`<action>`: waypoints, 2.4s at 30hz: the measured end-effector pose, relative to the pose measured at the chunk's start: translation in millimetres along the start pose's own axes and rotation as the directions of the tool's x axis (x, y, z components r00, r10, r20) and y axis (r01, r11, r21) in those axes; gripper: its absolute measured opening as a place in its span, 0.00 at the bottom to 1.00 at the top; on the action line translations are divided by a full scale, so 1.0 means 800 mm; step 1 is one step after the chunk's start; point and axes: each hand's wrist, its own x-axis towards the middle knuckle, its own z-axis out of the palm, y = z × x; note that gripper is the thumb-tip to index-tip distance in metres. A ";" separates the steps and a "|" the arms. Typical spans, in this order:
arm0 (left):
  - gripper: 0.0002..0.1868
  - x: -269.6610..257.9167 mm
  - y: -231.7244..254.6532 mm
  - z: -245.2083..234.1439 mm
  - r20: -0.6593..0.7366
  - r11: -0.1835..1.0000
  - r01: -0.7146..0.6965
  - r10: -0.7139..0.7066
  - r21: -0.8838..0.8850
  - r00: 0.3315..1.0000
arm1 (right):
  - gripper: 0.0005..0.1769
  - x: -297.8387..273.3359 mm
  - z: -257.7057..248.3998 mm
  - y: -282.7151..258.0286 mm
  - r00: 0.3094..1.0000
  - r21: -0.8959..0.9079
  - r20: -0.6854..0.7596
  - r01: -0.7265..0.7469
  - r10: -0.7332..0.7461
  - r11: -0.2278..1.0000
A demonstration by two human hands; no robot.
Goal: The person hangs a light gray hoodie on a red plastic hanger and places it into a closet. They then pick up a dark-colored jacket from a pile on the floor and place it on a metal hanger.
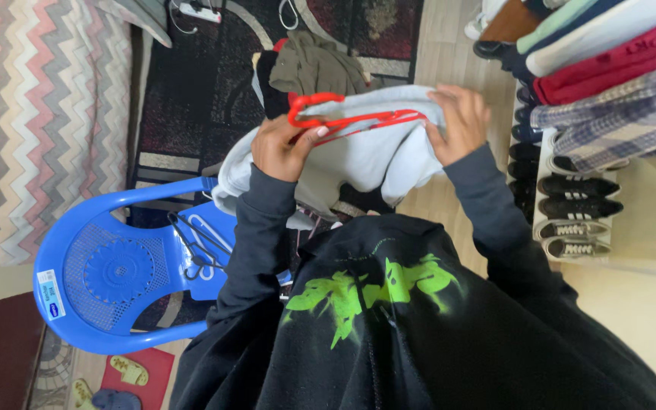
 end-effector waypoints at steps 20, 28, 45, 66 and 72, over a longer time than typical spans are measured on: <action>0.11 -0.017 -0.026 0.023 0.110 0.978 0.210 -0.209 0.005 0.972 | 0.15 0.030 0.022 -0.045 0.966 0.260 -0.246 -0.006 0.072 0.966; 0.08 -0.029 -0.017 0.043 -0.100 0.975 0.217 -0.212 0.045 0.972 | 0.16 0.059 0.022 -0.092 0.956 0.267 -0.292 0.066 0.016 0.961; 0.10 -0.015 -0.011 0.042 -0.289 0.990 0.131 -0.138 -0.044 0.947 | 0.22 0.087 0.010 -0.128 0.952 0.094 -0.267 0.181 -0.151 0.979; 0.09 0.012 -0.007 0.005 -0.354 0.997 0.057 -0.073 -0.054 0.932 | 0.29 0.102 0.003 -0.071 0.976 0.323 -0.186 0.169 -0.113 0.931; 0.07 0.023 0.003 0.010 -0.287 1.000 0.012 -0.010 0.007 0.958 | 0.22 0.135 -0.008 -0.086 0.914 -0.012 -0.168 0.372 -0.369 0.928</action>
